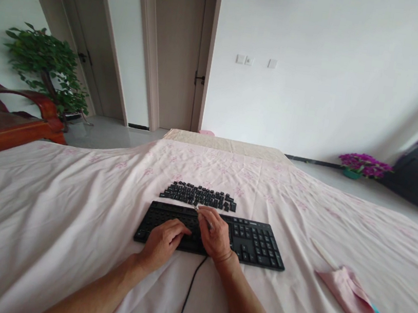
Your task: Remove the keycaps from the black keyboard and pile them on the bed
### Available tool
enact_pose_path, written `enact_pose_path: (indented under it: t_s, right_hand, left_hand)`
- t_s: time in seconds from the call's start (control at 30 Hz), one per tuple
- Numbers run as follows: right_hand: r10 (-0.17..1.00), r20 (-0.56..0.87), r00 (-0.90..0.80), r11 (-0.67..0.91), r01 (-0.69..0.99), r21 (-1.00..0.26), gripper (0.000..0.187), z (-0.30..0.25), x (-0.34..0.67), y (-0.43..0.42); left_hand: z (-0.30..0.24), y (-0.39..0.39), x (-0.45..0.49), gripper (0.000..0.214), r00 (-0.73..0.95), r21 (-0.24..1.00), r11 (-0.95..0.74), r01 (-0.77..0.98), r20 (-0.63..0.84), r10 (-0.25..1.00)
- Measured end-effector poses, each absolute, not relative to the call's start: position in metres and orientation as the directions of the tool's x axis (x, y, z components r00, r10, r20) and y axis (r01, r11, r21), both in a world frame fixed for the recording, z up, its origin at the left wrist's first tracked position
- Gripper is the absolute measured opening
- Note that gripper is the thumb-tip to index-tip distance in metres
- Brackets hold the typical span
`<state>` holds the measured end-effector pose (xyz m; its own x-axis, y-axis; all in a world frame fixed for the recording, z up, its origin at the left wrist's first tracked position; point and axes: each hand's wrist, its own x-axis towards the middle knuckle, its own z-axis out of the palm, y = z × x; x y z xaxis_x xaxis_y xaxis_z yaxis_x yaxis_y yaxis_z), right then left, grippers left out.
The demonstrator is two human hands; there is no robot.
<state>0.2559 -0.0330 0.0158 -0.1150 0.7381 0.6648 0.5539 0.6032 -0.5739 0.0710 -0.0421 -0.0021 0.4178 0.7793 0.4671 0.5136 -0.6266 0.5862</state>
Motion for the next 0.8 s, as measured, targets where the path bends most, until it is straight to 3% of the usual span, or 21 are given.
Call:
enact_pose_path:
  t_s: [0.17, 0.4, 0.63, 0.73, 0.8]
  right_hand:
    - [0.82, 0.572, 0.033, 0.519, 0.38, -0.766, 0.025, 0.027, 0.259, -0.036]
    - [0.848, 0.512, 0.138, 0.461, 0.286, -0.84, 0.034, 0.037, 0.269, -0.034]
    - [0.897, 0.43, 0.102, 0.376, 0.335, -0.864, 0.038, 0.033, 0.28, -0.043]
    - [0.899, 0.418, 0.132, 0.36, 0.322, -0.876, 0.041, 0.027, 0.279, -0.05]
    - [0.901, 0.405, 0.154, 0.345, 0.311, -0.885, 0.043, 0.023, 0.278, -0.052]
  left_hand:
    - [-0.005, -0.043, 0.071, 0.028, 0.402, 0.596, -0.628, 0.5, 0.483, 0.778]
    - [-0.004, -0.046, 0.071, 0.029, 0.416, 0.566, -0.621, 0.543, 0.461, 0.784]
    - [0.02, -0.042, 0.08, 0.025, 0.541, 0.354, -0.588, 0.727, 0.231, 0.808]
    - [0.03, -0.04, 0.091, 0.015, 0.527, 0.253, -0.547, 0.798, 0.148, 0.837]
    - [0.032, -0.04, 0.098, 0.021, 0.499, 0.22, -0.518, 0.827, 0.137, 0.856]
